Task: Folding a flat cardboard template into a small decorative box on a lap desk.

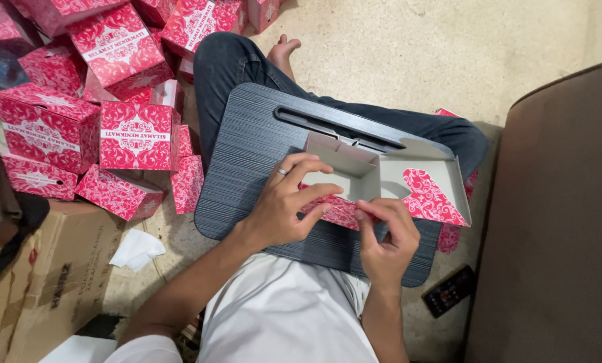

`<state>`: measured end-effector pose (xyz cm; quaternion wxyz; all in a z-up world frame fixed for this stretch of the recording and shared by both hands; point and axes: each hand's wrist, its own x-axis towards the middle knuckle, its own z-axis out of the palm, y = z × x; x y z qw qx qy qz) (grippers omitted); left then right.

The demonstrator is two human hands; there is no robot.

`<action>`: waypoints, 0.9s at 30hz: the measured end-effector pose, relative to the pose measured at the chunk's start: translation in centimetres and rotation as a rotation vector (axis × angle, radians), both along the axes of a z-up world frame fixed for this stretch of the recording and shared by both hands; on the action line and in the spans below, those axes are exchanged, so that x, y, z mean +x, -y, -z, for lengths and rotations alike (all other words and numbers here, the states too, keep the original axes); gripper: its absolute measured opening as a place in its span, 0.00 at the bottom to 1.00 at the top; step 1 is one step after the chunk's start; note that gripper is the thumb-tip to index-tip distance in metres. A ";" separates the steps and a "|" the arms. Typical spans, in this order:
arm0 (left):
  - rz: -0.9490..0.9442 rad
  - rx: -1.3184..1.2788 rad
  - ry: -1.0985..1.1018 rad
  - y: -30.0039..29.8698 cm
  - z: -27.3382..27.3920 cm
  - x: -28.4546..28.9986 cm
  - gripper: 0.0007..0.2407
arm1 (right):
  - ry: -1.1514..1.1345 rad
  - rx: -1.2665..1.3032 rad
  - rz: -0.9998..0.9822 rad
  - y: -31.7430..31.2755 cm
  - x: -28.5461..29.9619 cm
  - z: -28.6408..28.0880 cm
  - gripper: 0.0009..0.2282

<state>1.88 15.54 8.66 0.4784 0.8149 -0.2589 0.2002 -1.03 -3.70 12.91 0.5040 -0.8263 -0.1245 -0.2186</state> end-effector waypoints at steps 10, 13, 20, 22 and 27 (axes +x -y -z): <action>-0.028 0.234 0.109 0.5 -1.0 -2.5 0.11 | 0.127 -0.224 -0.001 3.2 2.8 2.0 0.07; 0.064 0.339 0.037 1.3 -1.9 -3.5 0.20 | 0.318 -0.273 0.118 3.5 3.8 2.8 0.09; 0.439 0.167 -0.185 2.4 -3.5 -4.7 0.23 | -0.165 0.111 0.165 2.4 0.5 5.8 0.26; 0.451 0.148 -0.131 2.5 -2.9 -4.6 0.19 | -0.216 0.134 0.149 2.7 0.7 6.3 0.33; 0.493 0.094 -0.094 1.9 -3.0 -4.7 0.12 | -0.217 0.049 -0.045 4.0 3.1 5.4 0.25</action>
